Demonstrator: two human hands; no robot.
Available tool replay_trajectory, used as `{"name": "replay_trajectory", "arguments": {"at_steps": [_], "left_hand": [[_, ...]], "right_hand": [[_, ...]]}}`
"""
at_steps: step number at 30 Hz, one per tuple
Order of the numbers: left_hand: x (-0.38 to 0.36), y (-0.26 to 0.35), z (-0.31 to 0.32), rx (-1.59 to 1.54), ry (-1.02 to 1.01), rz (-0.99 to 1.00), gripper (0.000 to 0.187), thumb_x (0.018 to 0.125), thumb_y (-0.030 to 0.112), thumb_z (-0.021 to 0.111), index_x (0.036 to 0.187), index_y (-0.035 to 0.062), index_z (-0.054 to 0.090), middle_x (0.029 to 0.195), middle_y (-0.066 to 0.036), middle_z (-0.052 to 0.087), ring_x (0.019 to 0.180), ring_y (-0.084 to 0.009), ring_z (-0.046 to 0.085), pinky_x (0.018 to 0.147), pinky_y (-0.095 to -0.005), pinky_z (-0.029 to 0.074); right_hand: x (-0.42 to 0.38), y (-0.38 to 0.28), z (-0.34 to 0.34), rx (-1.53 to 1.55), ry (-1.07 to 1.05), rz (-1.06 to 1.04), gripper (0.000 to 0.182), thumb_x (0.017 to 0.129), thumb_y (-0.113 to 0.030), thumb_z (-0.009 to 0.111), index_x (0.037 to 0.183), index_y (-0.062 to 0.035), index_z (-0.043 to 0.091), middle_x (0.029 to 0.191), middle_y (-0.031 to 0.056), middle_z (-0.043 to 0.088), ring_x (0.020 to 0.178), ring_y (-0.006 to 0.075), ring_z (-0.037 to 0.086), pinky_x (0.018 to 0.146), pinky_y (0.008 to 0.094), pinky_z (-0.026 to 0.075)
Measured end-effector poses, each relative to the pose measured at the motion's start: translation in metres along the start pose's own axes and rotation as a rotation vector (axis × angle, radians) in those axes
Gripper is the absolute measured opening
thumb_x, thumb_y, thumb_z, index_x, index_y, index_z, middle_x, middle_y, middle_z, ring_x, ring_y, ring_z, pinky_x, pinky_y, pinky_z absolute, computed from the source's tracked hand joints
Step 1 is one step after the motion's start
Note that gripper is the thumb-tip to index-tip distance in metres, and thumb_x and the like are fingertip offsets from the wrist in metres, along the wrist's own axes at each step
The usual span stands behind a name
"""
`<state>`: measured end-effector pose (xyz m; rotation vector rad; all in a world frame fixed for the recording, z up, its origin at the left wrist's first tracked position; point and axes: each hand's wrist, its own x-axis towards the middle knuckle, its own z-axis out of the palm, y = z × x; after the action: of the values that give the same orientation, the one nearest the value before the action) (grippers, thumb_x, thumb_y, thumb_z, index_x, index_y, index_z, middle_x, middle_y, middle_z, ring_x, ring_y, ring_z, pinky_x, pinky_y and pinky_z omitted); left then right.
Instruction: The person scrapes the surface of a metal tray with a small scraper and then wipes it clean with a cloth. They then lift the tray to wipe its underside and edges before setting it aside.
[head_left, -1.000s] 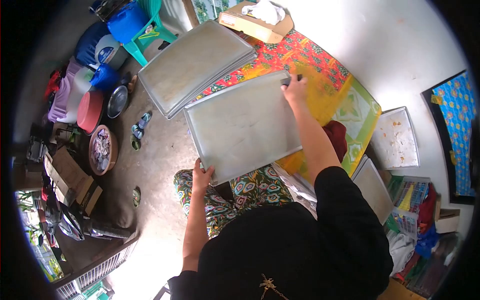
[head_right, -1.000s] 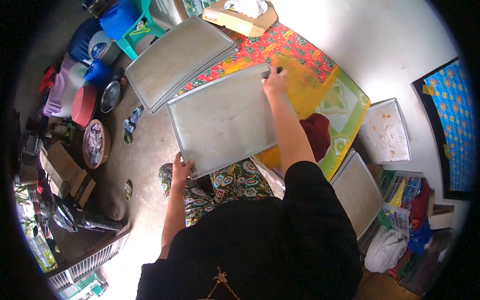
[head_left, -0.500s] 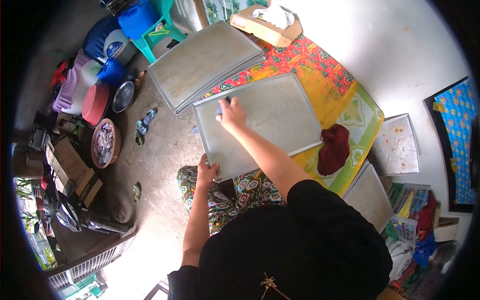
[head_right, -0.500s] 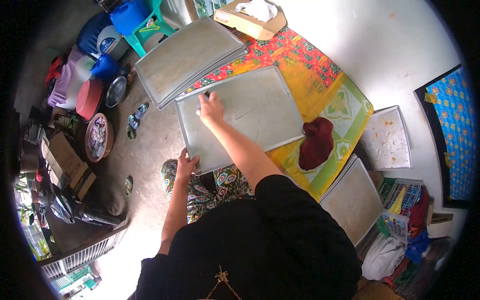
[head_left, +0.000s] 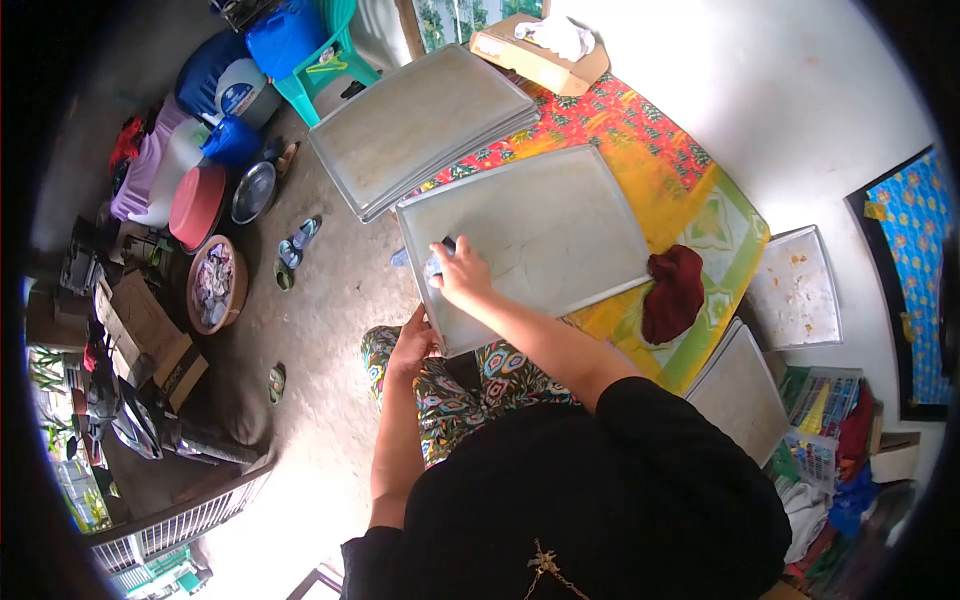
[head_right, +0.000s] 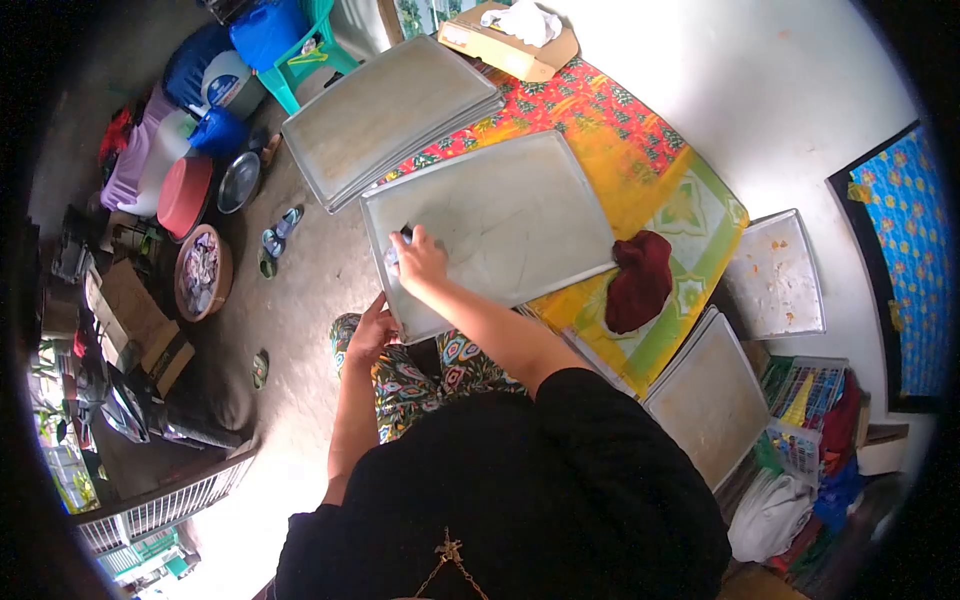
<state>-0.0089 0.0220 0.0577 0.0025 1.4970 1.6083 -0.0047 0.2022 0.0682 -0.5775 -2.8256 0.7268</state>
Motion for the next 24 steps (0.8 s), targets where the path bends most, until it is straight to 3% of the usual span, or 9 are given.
{"name": "replay_trajectory", "arguments": {"at_steps": [2, 5, 7, 9, 13, 15, 19, 22, 24], "left_hand": [[-0.002, 0.004, -0.001, 0.026, -0.007, 0.005, 0.074, 0.076, -0.003, 0.053, 0.147, 0.0053, 0.033, 0.091, -0.007, 0.062, 0.069, -0.0127, 0.061, 0.057, -0.0255, 0.052], [-0.001, -0.013, -0.009, -0.022, 0.186, 0.117, 0.073, 0.076, 0.002, 0.054, 0.146, 0.005, 0.033, 0.098, -0.008, 0.063, 0.073, -0.017, 0.063, 0.063, -0.0281, 0.052], [-0.001, -0.022, -0.024, 0.077, 0.265, 0.135, 0.046, 0.081, 0.004, 0.053, 0.127, -0.0026, 0.053, 0.09, -0.009, 0.065, 0.08, -0.0175, 0.063, 0.064, -0.0286, 0.053], [0.0, -0.031, -0.032, 0.083, 0.332, 0.11, 0.031, 0.089, 0.014, 0.057, 0.116, -0.0007, 0.061, 0.086, -0.006, 0.065, 0.079, -0.0159, 0.062, 0.064, -0.0272, 0.052], [-0.007, -0.015, -0.008, 0.133, 0.377, 0.077, 0.033, 0.094, 0.029, 0.06, 0.112, 0.0028, 0.065, 0.086, -0.003, 0.065, 0.074, -0.0122, 0.061, 0.061, -0.0254, 0.049], [-0.004, -0.013, 0.0, 0.141, 0.348, 0.064, 0.035, 0.094, 0.034, 0.06, 0.113, 0.0043, 0.064, 0.087, -0.001, 0.066, 0.072, -0.0104, 0.061, 0.059, -0.0248, 0.048], [0.012, -0.02, 0.0, 0.214, 0.284, 0.1, 0.036, 0.093, 0.02, 0.061, 0.125, 0.0039, 0.057, 0.086, -0.001, 0.067, 0.065, -0.009, 0.061, 0.054, -0.0233, 0.047], [0.01, -0.017, 0.005, 0.327, 0.281, 0.112, 0.042, 0.09, 0.01, 0.061, 0.13, 0.0011, 0.051, 0.083, -0.003, 0.067, 0.062, -0.0092, 0.061, 0.05, -0.0222, 0.046], [0.01, -0.018, 0.002, 0.27, 0.253, 0.116, 0.043, 0.089, 0.007, 0.06, 0.131, 0.0006, 0.051, 0.081, -0.004, 0.068, 0.062, -0.0095, 0.061, 0.048, -0.0219, 0.045]], "right_hand": [[-0.006, 0.002, -0.009, 0.153, -0.101, 0.053, 0.057, 0.077, -0.032, 0.074, 0.129, -0.0243, 0.05, 0.114, 0.0184, 0.049, 0.098, 0.0391, 0.059, 0.08, 0.0497, 0.051], [-0.005, 0.04, -0.046, 0.269, 0.048, 0.257, 0.056, 0.08, -0.033, 0.072, 0.13, -0.0232, 0.049, 0.119, 0.021, 0.046, 0.104, 0.041, 0.056, 0.085, 0.0488, 0.05], [0.004, 0.098, -0.066, 0.285, 0.29, 0.366, 0.055, 0.083, -0.033, 0.069, 0.132, -0.0218, 0.047, 0.121, 0.0236, 0.046, 0.106, 0.0428, 0.055, 0.086, 0.0501, 0.049], [0.014, 0.162, -0.096, 0.205, 0.456, 0.505, 0.057, 0.085, -0.033, 0.068, 0.135, -0.0218, 0.044, 0.121, 0.0243, 0.046, 0.109, 0.0433, 0.053, 0.089, 0.0509, 0.047], [0.018, 0.262, -0.148, 0.113, 0.534, 0.769, 0.069, 0.085, -0.04, 0.066, 0.144, -0.0191, 0.036, 0.132, 0.0348, 0.038, 0.117, 0.0478, 0.048, 0.099, 0.0512, 0.04], [0.019, 0.318, -0.144, 0.131, 0.567, 0.789, 0.075, 0.083, -0.046, 0.066, 0.146, -0.0187, 0.033, 0.135, 0.0388, 0.035, 0.12, 0.0505, 0.045, 0.101, 0.0512, 0.039], [0.017, 0.357, -0.149, 0.143, 0.518, 0.908, 0.087, 0.079, -0.054, 0.067, 0.15, -0.0199, 0.029, 0.139, 0.0385, 0.033, 0.125, 0.0541, 0.04, 0.102, 0.0517, 0.038], [0.004, 0.367, -0.162, 0.163, 0.459, 0.842, 0.089, 0.079, -0.057, 0.065, 0.151, -0.0233, 0.026, 0.143, 0.0337, 0.033, 0.126, 0.0555, 0.037, 0.103, 0.0539, 0.036], [-0.023, 0.338, -0.182, -0.044, 0.438, 0.864, 0.088, 0.079, -0.056, 0.066, 0.151, -0.025, 0.027, 0.146, 0.0308, 0.031, 0.127, 0.0548, 0.036, 0.103, 0.0569, 0.035]]}}
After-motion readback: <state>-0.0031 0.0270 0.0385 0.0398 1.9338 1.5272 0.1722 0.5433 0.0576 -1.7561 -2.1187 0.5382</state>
